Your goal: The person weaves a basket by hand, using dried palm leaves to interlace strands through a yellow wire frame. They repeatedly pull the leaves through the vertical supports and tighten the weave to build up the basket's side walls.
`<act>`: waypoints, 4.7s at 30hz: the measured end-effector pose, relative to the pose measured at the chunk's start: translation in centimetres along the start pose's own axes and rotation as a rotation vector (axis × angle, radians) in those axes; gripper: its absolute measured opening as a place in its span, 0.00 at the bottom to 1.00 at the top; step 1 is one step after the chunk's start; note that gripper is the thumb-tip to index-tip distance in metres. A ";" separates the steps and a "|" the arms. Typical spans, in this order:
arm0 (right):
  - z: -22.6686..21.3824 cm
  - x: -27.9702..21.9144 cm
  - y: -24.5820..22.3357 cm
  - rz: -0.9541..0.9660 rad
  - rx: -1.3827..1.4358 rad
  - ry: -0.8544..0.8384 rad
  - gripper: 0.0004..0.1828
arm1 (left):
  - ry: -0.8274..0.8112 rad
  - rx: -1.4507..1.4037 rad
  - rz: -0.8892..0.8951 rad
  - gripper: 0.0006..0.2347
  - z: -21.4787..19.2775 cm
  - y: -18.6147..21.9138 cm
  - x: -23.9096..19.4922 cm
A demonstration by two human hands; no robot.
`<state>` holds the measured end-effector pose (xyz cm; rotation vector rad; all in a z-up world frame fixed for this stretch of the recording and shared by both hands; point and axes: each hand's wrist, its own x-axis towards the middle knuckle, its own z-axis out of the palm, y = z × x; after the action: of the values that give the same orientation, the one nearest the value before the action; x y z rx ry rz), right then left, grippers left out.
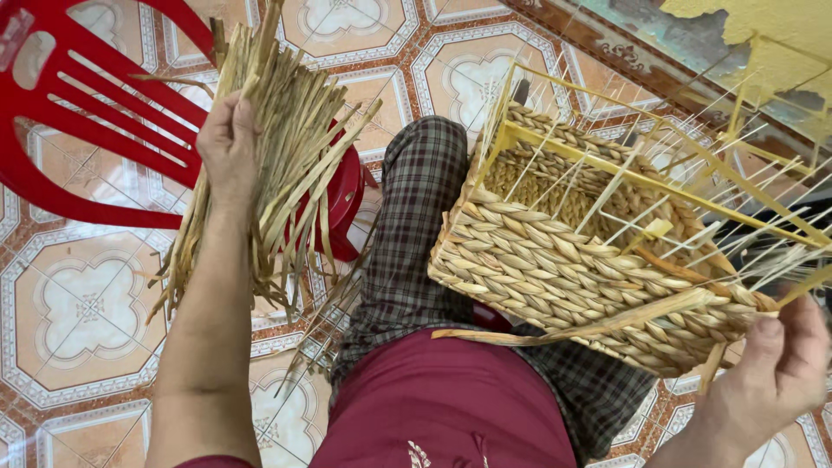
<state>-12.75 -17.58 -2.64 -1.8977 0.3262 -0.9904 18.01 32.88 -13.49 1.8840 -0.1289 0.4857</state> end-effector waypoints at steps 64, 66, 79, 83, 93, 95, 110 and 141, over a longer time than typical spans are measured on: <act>1.1 5.9 -3.1 0.026 -0.281 -0.327 0.03 | -0.703 0.123 0.802 0.33 20.3 32.2 -17.3; 1.4 5.7 -3.0 0.019 -0.230 -0.325 0.03 | -0.708 0.324 0.900 0.29 20.8 32.3 -17.9; 1.0 4.2 -5.0 -0.380 -0.434 -0.391 0.17 | -0.740 0.384 0.837 0.09 16.3 34.9 -10.0; 2.2 4.4 -3.0 -0.271 -0.402 -0.297 0.10 | -0.347 0.058 0.933 0.10 15.7 36.5 -10.6; 2.2 3.4 -1.3 -0.271 -0.403 -0.227 0.07 | -0.752 0.131 0.657 0.05 22.3 34.7 -12.6; 2.0 3.4 -1.3 -0.217 -0.360 -0.247 0.07 | -0.825 0.142 0.580 0.05 23.0 34.7 -12.0; 1.4 4.0 -1.6 0.023 -0.159 -0.350 0.06 | -0.941 0.112 0.503 0.07 24.6 34.9 -11.4; 2.7 4.2 -2.6 -0.026 -0.178 -0.299 0.08 | -0.570 0.121 0.898 0.24 16.8 32.9 -14.1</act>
<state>-8.53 -16.98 0.99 -2.1824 0.2193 -0.6978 -0.80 3.41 4.99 1.9653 -1.3832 0.5313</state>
